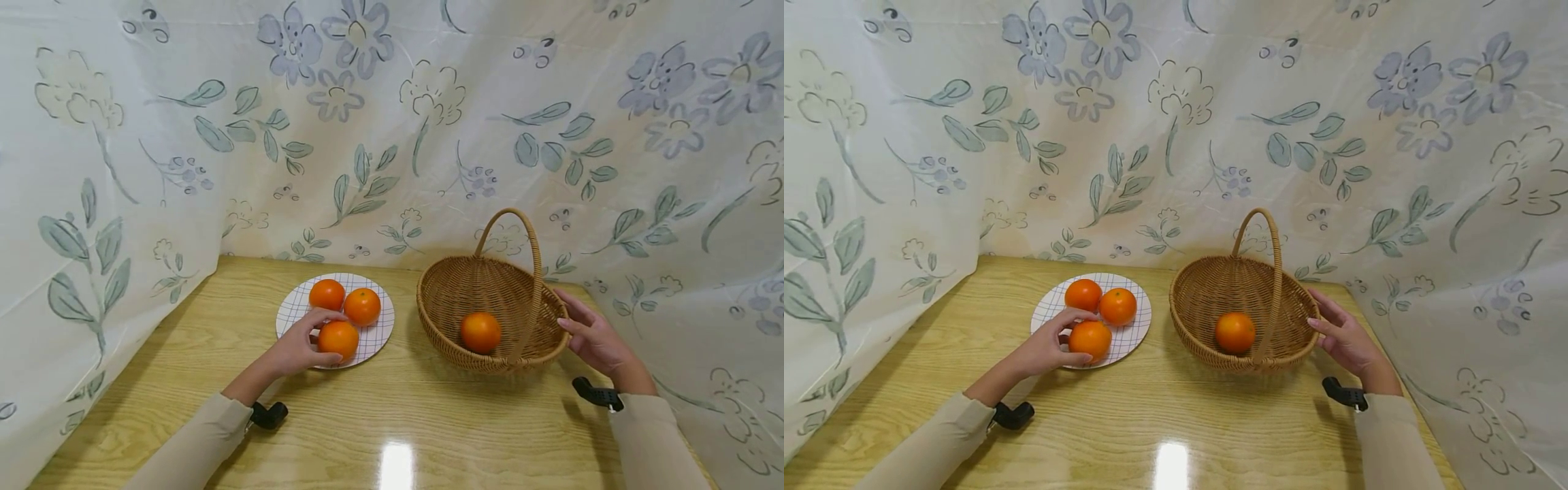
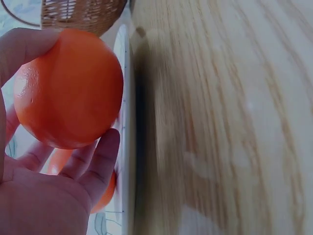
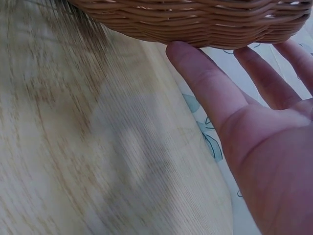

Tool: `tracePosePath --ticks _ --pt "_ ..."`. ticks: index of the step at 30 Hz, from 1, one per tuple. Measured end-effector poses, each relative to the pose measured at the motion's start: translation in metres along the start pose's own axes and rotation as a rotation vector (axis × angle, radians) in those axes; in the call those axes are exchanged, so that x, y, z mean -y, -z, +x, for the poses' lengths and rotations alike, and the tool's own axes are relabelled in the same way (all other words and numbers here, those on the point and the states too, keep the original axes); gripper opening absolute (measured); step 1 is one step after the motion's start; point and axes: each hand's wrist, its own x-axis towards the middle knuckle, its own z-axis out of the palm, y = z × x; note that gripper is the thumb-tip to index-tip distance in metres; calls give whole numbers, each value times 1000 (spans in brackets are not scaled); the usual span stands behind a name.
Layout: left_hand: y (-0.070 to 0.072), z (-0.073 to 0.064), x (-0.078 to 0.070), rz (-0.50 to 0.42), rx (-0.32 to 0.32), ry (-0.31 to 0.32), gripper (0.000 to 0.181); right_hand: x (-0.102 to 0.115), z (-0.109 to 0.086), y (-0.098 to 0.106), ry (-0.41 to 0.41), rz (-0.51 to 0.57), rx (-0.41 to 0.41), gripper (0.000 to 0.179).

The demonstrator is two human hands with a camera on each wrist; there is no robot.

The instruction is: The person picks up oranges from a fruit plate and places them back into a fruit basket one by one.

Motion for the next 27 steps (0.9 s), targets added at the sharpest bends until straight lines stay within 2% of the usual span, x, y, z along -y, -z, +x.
tracePosePath --ticks 7,16,27 --pt "-1 0 -4 -12 -24 -18 62 -2 1 4 3 8 39 69" --pt "-1 4 -24 -33 -69 -62 64 -3 2 7 11 22 83 70" --pt "0 22 -48 -153 -77 -103 66 -1 0 7 -25 -31 52 70"
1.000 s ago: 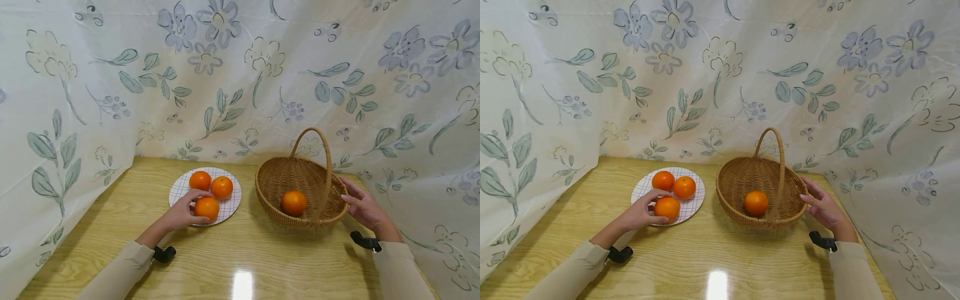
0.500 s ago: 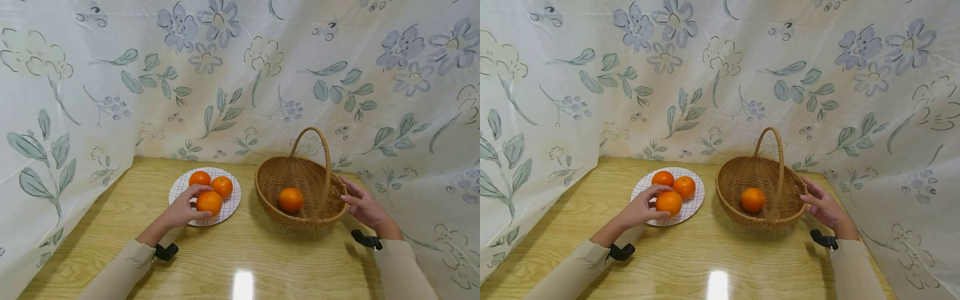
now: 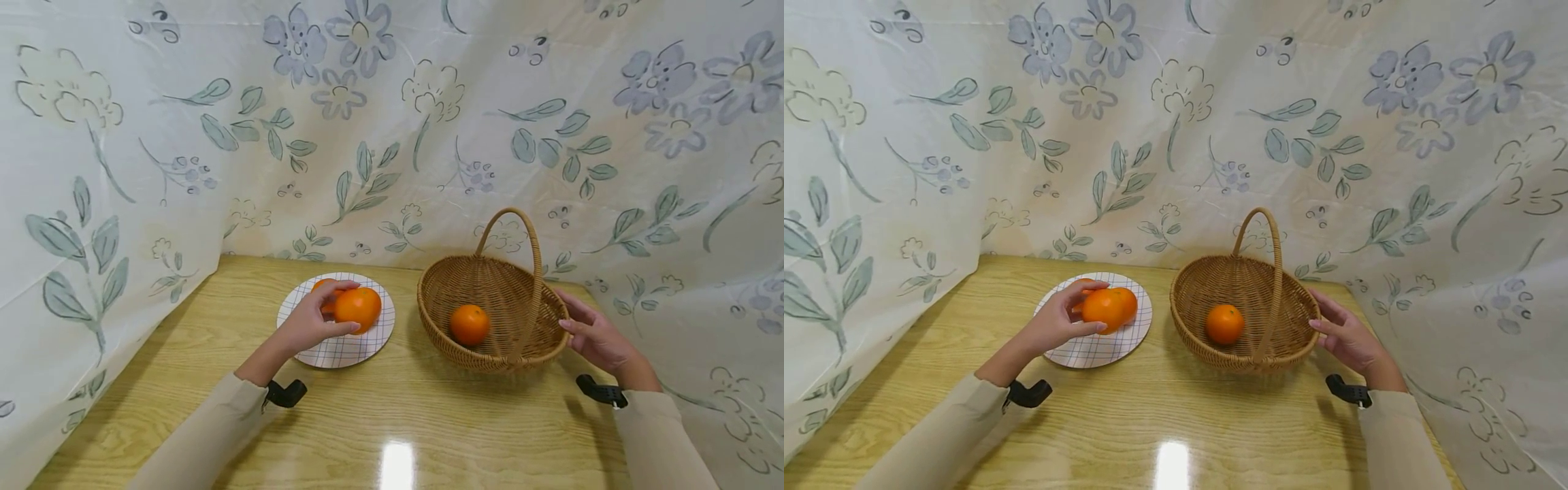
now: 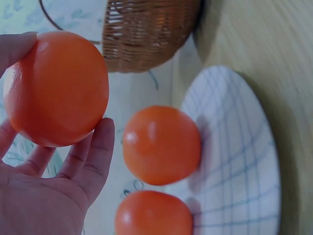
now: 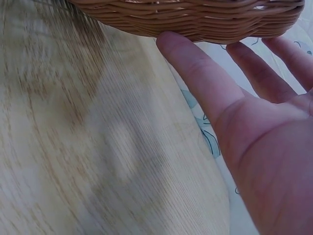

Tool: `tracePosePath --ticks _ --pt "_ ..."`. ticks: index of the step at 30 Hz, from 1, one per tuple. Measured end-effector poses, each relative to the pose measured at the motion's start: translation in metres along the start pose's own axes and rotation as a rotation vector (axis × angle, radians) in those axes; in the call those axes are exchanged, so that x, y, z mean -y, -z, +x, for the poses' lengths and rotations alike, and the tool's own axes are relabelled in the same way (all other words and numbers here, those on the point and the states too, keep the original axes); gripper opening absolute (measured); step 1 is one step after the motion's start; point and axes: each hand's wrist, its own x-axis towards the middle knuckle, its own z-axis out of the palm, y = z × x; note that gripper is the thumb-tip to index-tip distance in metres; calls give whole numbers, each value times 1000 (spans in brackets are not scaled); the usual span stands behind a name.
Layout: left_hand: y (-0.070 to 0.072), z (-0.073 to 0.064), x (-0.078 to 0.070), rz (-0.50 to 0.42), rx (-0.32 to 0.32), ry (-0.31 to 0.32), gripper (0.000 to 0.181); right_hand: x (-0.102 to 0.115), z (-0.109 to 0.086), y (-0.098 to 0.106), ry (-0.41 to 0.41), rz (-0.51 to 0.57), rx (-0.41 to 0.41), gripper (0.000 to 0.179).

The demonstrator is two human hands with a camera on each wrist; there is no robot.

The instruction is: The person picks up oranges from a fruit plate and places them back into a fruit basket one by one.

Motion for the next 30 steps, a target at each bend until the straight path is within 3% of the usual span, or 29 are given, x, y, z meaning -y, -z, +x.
tracePosePath --ticks 6,22,30 --pt "-6 11 -10 -27 -4 -12 63 -1 0 0 -7 15 11 69" --pt "-17 28 -20 -28 -24 38 64 1 0 -2 3 21 11 70" --pt "-21 36 -25 -92 -10 43 65 1 -1 -4 -11 -24 -26 70"
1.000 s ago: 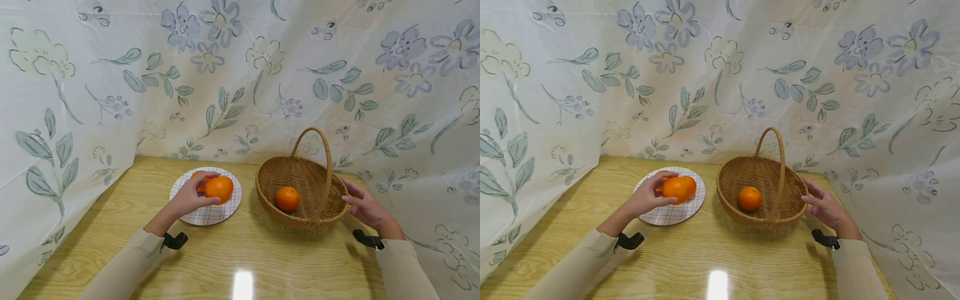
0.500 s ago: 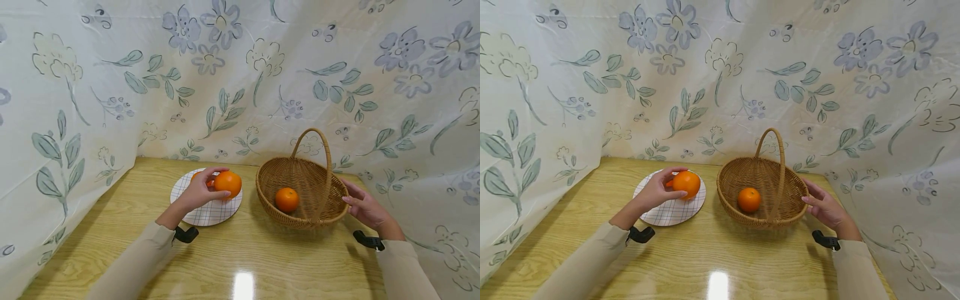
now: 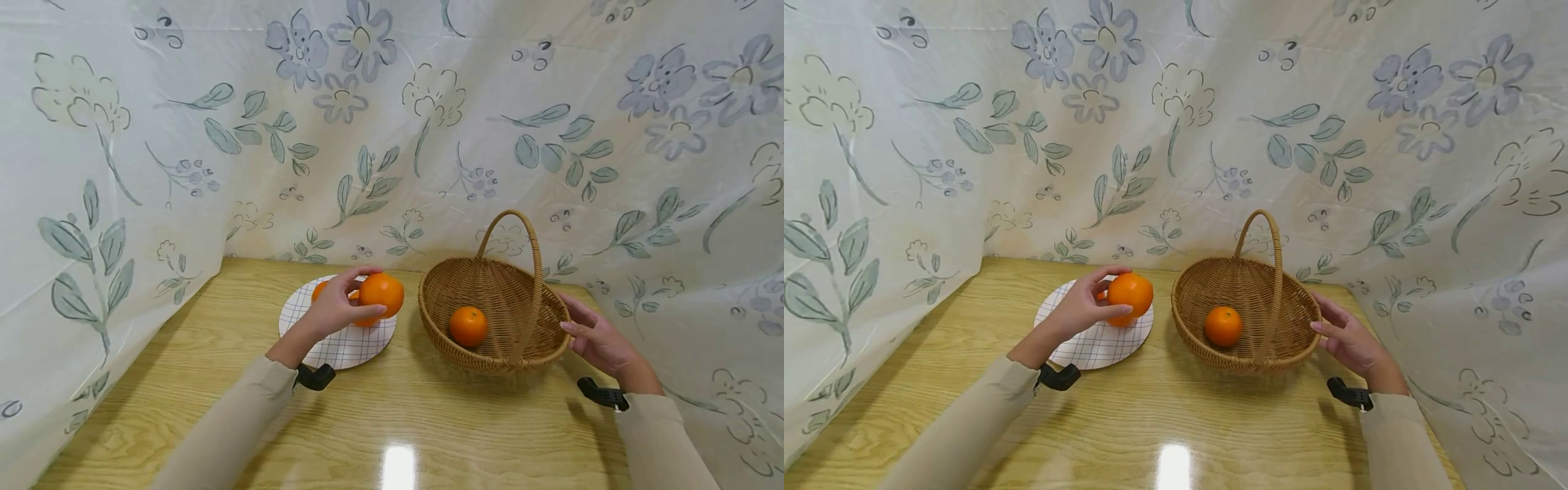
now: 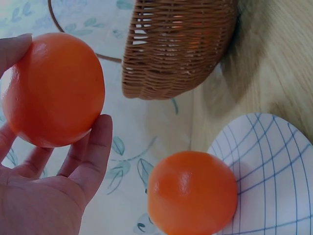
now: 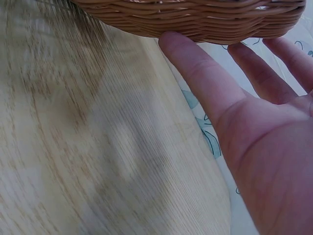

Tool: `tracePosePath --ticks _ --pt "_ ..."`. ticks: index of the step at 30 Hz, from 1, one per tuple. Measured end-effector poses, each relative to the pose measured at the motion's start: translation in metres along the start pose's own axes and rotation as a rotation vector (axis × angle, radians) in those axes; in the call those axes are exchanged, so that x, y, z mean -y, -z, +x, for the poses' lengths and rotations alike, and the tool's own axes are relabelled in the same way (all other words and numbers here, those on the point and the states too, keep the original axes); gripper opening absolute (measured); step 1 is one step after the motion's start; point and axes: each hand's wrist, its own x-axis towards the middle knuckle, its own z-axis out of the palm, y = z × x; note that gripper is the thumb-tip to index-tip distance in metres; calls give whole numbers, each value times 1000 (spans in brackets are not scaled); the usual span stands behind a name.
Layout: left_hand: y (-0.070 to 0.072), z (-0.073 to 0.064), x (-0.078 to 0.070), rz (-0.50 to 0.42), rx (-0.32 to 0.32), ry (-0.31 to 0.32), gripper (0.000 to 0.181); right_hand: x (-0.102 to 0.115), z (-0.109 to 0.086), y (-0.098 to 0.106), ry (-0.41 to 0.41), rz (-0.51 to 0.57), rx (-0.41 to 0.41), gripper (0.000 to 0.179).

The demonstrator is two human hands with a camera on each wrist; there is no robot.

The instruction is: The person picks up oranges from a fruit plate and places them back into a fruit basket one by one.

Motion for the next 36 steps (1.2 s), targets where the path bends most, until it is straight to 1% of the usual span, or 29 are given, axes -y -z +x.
tracePosePath --ticks 3,9,16,26,33,36 --pt "-2 4 0 -9 2 -6 65 0 0 0 -2 2 -1 70" --pt "-8 13 -2 -15 10 -37 61 0 -1 -1 13 22 14 70" --pt "-15 23 -6 -4 -6 -51 58 -1 -1 1 30 56 38 68" --pt "-27 35 -16 -15 -1 -58 60 -3 1 3 11 14 17 68" --pt "-32 42 -19 6 -5 -64 60 -1 1 2 1 -1 3 69" --pt "-34 45 -21 -2 3 -73 60 -1 1 2 -4 -5 -4 69"
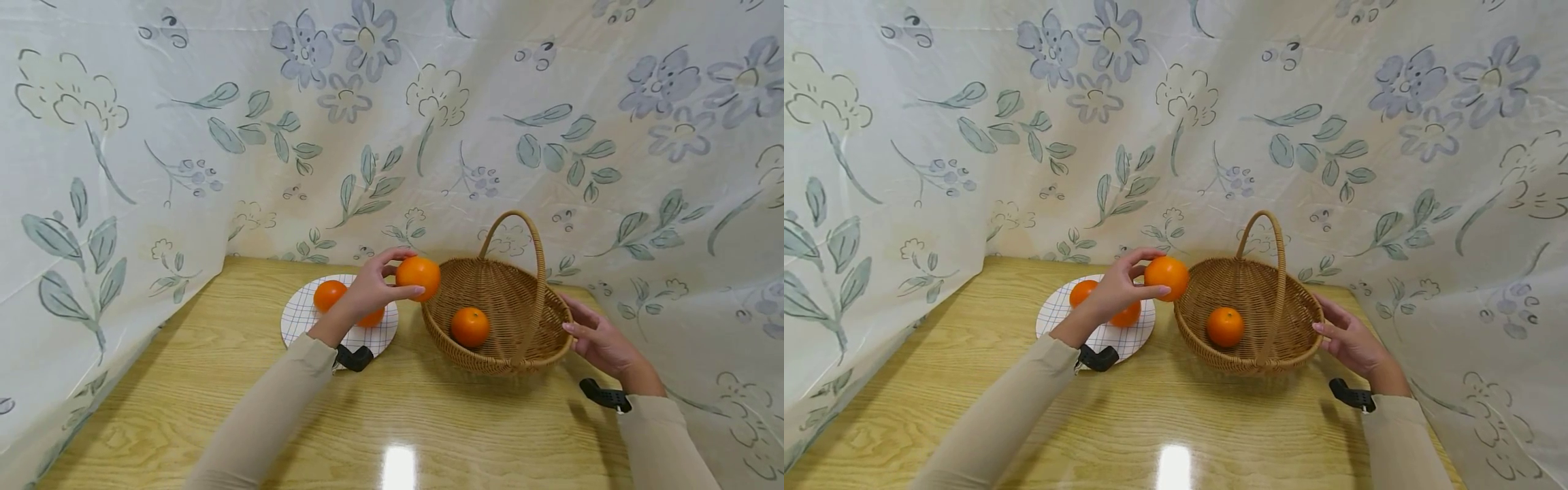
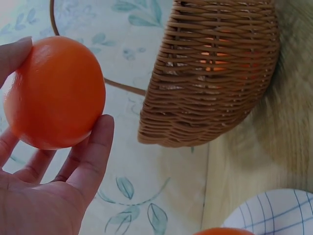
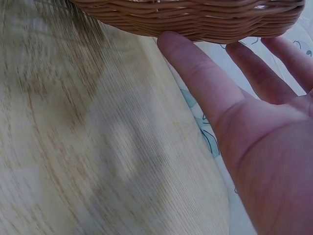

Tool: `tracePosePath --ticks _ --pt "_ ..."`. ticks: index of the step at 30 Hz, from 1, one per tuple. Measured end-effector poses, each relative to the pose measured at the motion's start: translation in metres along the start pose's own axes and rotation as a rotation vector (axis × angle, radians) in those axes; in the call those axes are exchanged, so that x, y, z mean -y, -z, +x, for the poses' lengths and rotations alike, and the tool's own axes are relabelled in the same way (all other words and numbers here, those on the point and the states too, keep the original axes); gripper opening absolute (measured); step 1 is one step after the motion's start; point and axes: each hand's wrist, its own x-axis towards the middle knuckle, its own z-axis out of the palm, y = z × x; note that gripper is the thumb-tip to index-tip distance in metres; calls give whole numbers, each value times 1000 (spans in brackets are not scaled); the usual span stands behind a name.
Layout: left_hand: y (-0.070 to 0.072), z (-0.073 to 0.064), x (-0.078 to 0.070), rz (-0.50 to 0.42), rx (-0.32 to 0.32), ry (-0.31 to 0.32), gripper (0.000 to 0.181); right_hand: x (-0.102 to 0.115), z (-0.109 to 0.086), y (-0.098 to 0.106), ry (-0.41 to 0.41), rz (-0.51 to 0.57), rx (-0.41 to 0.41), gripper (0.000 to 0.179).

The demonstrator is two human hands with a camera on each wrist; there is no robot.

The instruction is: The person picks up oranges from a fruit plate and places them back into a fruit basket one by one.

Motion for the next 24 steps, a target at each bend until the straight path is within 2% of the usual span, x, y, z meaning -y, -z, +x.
tracePosePath --ticks 13,24 --pt "-18 16 -7 -6 -22 -12 57 0 -1 3 3 25 19 70" --pt "-37 37 -9 -68 -7 -4 58 1 0 4 2 12 18 69"
